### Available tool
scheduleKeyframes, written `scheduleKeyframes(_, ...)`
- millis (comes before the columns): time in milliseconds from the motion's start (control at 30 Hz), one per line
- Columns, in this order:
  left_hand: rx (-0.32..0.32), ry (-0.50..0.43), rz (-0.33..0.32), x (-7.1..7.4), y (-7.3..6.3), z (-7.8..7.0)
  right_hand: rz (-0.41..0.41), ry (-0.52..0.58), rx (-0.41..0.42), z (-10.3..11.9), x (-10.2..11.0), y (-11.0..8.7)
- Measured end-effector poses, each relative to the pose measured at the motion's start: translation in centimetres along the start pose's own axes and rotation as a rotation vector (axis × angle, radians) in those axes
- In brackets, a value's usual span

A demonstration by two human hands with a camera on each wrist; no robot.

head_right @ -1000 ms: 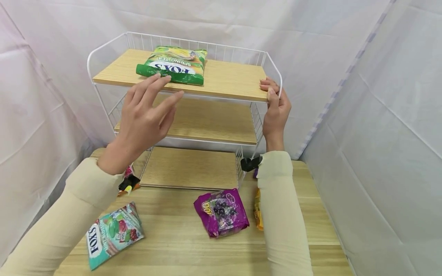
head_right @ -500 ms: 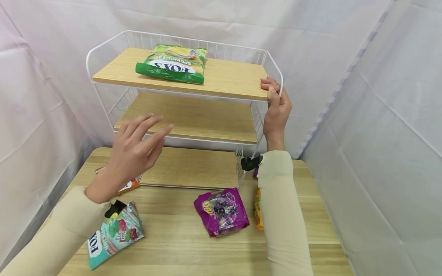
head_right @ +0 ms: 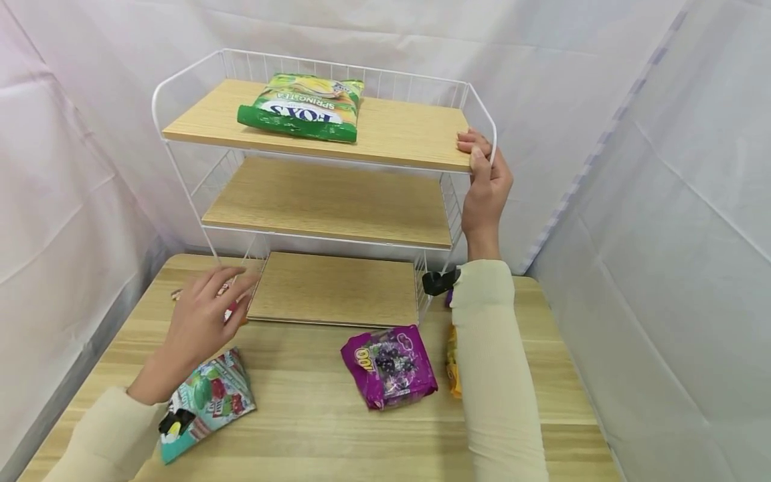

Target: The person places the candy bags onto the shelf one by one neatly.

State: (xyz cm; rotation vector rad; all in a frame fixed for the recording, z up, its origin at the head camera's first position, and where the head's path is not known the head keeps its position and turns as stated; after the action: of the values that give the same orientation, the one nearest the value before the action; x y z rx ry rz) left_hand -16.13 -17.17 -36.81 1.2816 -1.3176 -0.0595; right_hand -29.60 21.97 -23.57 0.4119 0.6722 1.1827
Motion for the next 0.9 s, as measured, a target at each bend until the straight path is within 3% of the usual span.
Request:
scheduleKeyframes(200,0.101,-0.007,0.054,-0.6,-4.6,1.4,-0.001,-0.023,0.001,-0.1,-0.1,-0.1)
scheduleKeyframes(500,0.224,-0.021,0.129,-2.1,-10.8,1.8,-0.001,-0.011,0.017,0.1,0.0,-0.1)
scheduleKeyframes(667,0.318,0.001,0.189,-2.1,-13.1,1.9,0.002,-0.003,0.016,0.0,0.0,-0.1)
scheduleKeyframes(900,0.416,0.064,0.213,-2.0,-15.4,2.0,-0.002,-0.009,0.012,-0.1,0.0,0.0)
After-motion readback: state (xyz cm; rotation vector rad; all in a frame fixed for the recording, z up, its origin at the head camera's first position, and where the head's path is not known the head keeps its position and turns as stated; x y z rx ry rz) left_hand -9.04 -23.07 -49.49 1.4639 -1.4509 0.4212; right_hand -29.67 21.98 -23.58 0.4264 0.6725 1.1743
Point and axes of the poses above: each hand's wrist, its own y-axis towards the middle knuckle, its own x-axis out of the back of the hand, z = x × y, the point moved 5 cm from there along y, towards the middle knuckle, and after that the axes turned 13 degrees about -y, right-handed, at the moved point
